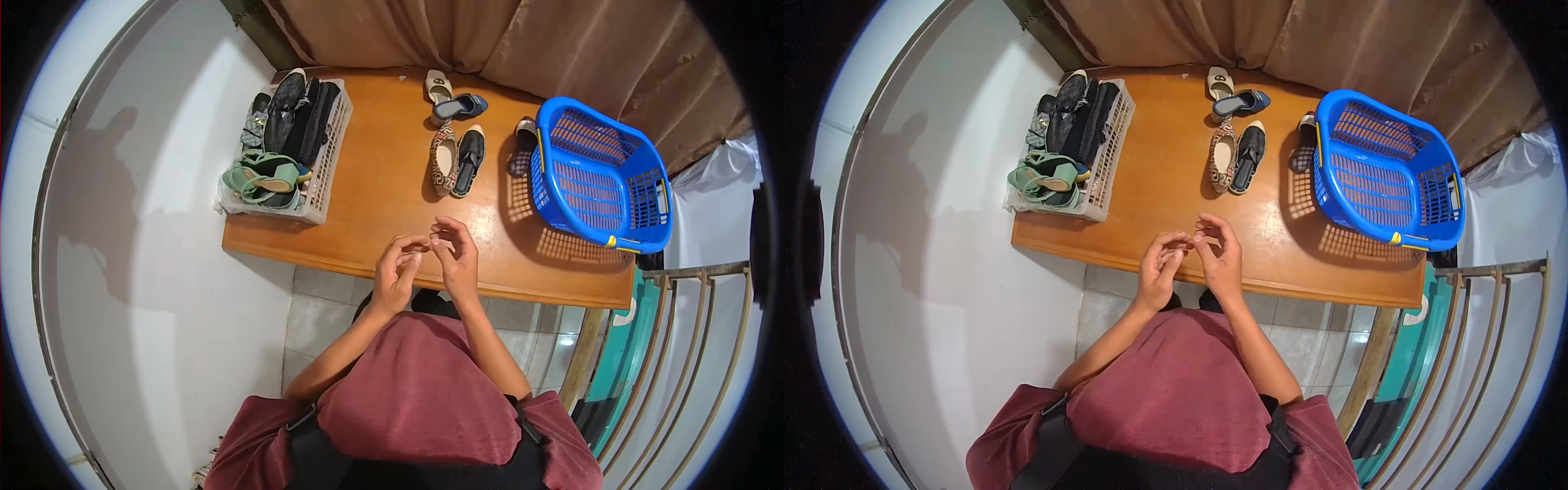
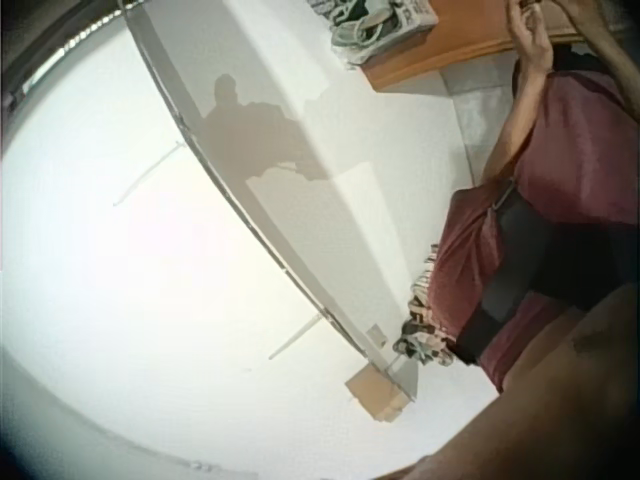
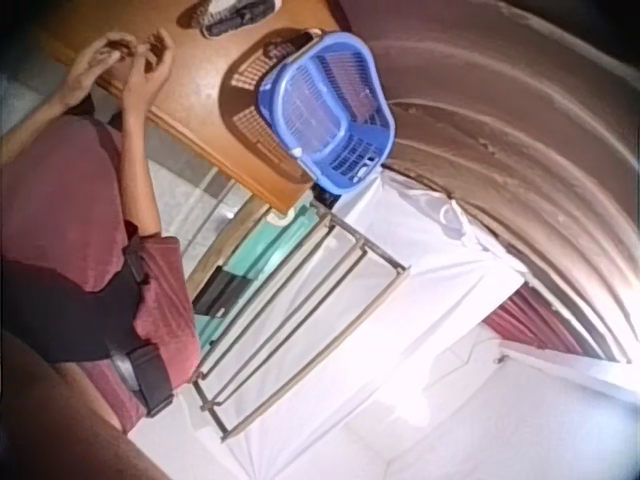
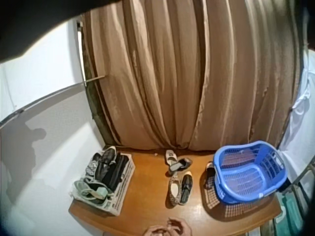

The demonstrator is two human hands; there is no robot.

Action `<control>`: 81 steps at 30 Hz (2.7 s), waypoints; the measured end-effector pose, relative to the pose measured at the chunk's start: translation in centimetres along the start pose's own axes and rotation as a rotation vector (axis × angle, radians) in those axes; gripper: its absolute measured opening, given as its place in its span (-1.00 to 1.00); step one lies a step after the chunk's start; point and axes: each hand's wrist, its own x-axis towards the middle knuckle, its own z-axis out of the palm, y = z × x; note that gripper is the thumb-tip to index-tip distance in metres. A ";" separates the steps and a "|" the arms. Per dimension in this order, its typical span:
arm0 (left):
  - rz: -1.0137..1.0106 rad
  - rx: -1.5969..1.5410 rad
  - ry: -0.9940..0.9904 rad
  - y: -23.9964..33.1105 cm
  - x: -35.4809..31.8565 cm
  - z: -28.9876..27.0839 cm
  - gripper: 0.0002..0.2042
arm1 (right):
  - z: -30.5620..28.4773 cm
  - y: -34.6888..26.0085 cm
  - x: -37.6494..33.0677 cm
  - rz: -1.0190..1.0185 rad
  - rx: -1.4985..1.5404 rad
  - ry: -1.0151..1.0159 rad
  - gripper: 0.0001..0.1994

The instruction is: Sorting and organizing shoes from a pile and placing some into a basket.

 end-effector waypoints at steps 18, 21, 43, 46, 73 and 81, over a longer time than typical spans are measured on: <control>-0.012 0.091 0.085 0.3 6.3 -7.1 -0.75 | 6.4 1.2 7.3 0.069 -0.031 -0.040 -0.72; -0.014 0.069 0.142 0.4 6.2 -10.1 -0.73 | 9.2 2.1 8.1 0.078 -0.063 -0.125 -0.70; 0.074 0.147 0.456 -0.3 5.8 -24.6 -0.74 | 25.1 7.4 10.5 0.179 0.046 -0.349 -0.74; 0.106 0.158 0.462 -0.3 7.2 -25.4 -0.75 | 26.3 7.2 11.2 0.131 -0.022 -0.341 -0.75; -0.507 0.771 0.182 -4.4 31.3 -41.9 -0.29 | 36.5 11.7 24.9 -0.127 -0.781 -0.492 -0.21; -0.619 0.480 -0.037 -5.6 33.4 -42.7 -0.36 | 35.2 11.2 25.6 -0.183 -0.742 -0.422 -0.28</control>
